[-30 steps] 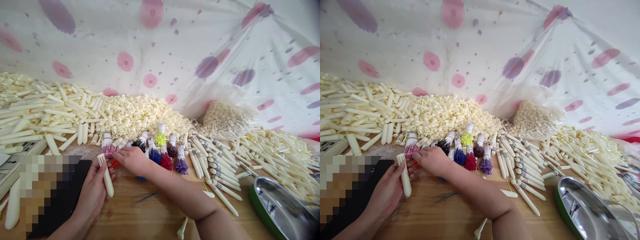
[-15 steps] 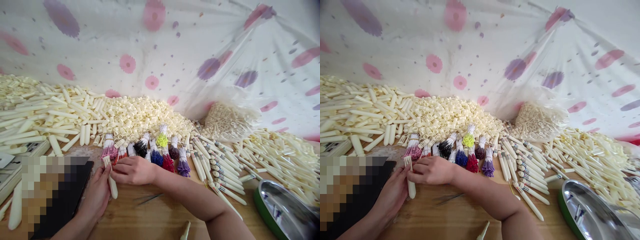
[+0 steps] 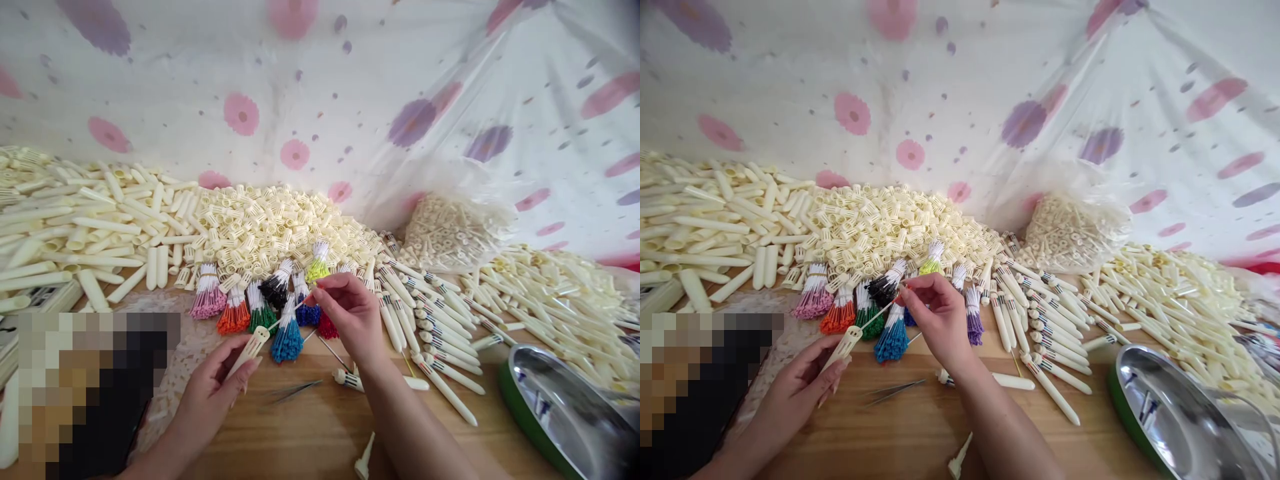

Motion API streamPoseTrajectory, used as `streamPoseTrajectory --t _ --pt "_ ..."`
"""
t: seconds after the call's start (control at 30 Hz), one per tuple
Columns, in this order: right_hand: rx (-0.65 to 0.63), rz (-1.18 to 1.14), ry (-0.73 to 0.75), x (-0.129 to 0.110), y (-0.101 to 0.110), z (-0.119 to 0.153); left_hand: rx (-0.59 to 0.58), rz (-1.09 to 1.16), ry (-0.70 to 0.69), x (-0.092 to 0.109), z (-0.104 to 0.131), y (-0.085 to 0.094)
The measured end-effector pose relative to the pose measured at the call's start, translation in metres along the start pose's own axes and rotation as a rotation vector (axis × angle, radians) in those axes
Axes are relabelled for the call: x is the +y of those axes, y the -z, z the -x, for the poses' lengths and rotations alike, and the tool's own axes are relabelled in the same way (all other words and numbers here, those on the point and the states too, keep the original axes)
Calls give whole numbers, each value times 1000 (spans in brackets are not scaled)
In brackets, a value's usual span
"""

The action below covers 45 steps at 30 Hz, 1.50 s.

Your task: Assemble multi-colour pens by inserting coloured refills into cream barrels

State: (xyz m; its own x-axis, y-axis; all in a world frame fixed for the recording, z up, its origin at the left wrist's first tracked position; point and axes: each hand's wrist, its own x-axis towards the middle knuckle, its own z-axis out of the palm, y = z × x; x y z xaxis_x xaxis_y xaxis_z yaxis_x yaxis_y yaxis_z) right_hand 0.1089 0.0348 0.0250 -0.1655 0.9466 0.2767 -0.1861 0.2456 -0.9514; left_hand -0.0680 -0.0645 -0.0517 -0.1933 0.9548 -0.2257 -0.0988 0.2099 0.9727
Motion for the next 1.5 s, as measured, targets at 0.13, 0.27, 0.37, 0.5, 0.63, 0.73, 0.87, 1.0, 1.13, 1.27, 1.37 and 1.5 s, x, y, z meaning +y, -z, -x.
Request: streamPoseTrajectory --t 0.13,0.27,0.37,0.5,0.63,0.73,0.87,1.0,1.13,1.27,1.37,1.5 --pt "-54 -71 -105 3 -3 4 -22 -44 -2 10 0 -3" --pt "-186 -144 -213 8 -5 2 -62 -66 -4 16 1 -3" --pt "-261 -199 -265 10 -5 0 -68 -73 -4 14 1 -2" --pt "-283 -257 -280 13 -5 -1 -67 -59 9 12 1 0" --pt "-278 -266 -246 16 -6 1 -70 -34 7 12 1 0" --pt "-283 -249 -235 15 -7 2 -76 -24 18 14 0 -1" --pt "-305 -243 -212 14 -9 5 -84 -27 22 14 0 -2" --pt "-305 -226 -162 13 -11 6 -97 -7 14 12 1 -2" --pt "-287 -146 -91 14 -14 6 -87 2 23 12 1 -1" --pt "-251 -116 -101 18 -14 6 -86 10 31 14 2 -1" --pt "-226 -116 -123 19 -14 7 -66 20 35 15 1 -2" --pt "-200 -77 -129 19 -15 7 -64 14 34 15 0 -2"
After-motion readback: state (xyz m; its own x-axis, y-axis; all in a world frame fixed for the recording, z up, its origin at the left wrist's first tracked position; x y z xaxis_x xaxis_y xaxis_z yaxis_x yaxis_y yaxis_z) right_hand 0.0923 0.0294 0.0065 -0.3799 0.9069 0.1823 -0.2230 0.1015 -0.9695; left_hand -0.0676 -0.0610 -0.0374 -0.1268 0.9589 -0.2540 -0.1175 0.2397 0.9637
